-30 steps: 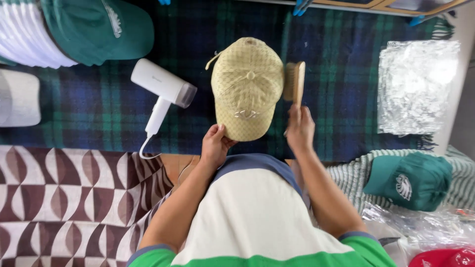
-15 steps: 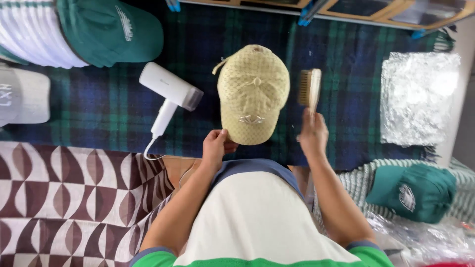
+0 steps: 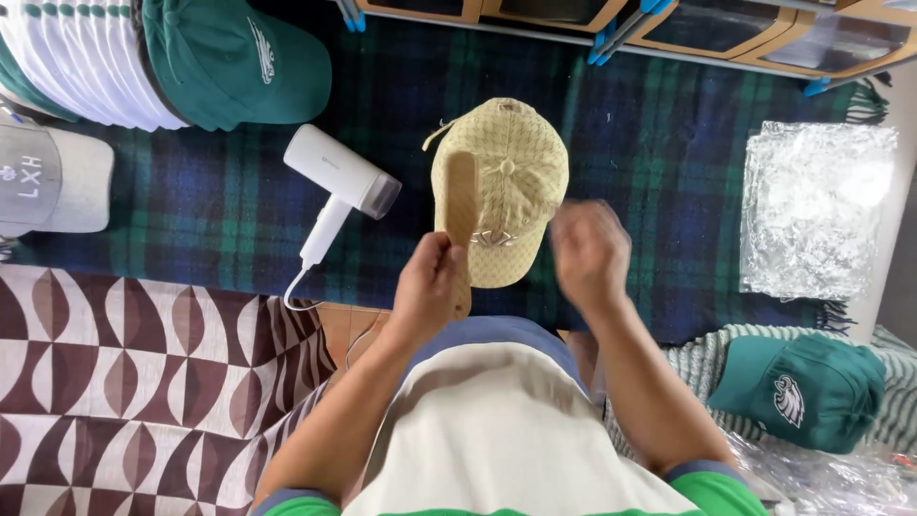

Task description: The person uses a brush to clean a beige baseball cap, focusing on the crown and brim. The person holds the cap with one hand while brushing with the other, rotating the cap to access different areas. A hairdryer and other caps are visible on the table.

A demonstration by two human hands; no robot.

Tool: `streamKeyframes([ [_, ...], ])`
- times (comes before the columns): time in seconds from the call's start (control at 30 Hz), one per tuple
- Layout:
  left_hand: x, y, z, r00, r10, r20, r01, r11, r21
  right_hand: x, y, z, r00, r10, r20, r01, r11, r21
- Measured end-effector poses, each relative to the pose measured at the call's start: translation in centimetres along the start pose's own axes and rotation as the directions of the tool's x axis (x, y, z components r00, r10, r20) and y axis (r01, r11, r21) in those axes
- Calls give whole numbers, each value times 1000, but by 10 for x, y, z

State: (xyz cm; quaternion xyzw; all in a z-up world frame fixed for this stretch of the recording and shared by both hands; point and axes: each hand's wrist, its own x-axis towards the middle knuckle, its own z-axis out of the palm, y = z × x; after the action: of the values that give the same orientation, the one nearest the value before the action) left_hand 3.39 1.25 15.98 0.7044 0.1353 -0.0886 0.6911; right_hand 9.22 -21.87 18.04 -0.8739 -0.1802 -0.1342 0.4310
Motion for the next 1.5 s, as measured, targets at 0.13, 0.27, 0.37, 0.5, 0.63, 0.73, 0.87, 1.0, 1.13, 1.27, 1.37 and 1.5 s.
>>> streamKeyframes([
  [0.13, -20, 26, 21, 980, -33, 196, 4, 989, 145, 59, 10, 5, 996, 44, -77, -36, 994, 99],
  [0.27, 16, 16, 1, 976, -16, 216, -84, 891, 446, 116, 15, 22, 925, 173, 338, -207, 976, 67],
  [0.37, 29, 22, -45, 915, -375, -150, 398, 899, 182, 115, 37, 42, 911, 225, 346, -222, 974, -51],
  [0.5, 17, -13, -59, 953, -144, -266, 200, 960, 197, 118, 38, 57, 947, 133, 291, -69, 973, -220],
  [0.63, 12, -48, -16, 967, 137, 216, -197, 939, 284, 127, 12, 57, 861, 398, 317, -299, 900, -318],
  [0.73, 25, -110, -32, 998, 51, 24, -53, 992, 117, 131, 12, 63, 854, 449, 263, -356, 873, -333],
  [0.87, 11, -127, -33, 975, -95, -200, 61, 984, -168, 123, 25, 63, 902, 380, 203, -306, 897, -319],
  [1.0, 12, -117, -58, 992, 28, -120, 9, 955, 296, 116, 22, 62, 895, 397, 204, -329, 895, -301],
  [1.13, 18, -81, -103, 965, 258, 34, -170, 525, 834, 121, 27, 65, 934, 320, 157, -266, 919, -292],
  [1.27, 31, -8, -101, 680, 310, 664, -713, 69, 698, 120, 30, 67, 937, 299, 181, -237, 924, -300],
  [1.37, 78, 11, -121, 607, 371, 703, -688, -196, 698, 116, 27, 66, 954, 262, 144, -219, 941, -258],
  [1.5, 89, 43, -168, 774, 319, 547, -475, -280, 834, 120, 24, 66, 931, 331, 155, -280, 918, -279],
])
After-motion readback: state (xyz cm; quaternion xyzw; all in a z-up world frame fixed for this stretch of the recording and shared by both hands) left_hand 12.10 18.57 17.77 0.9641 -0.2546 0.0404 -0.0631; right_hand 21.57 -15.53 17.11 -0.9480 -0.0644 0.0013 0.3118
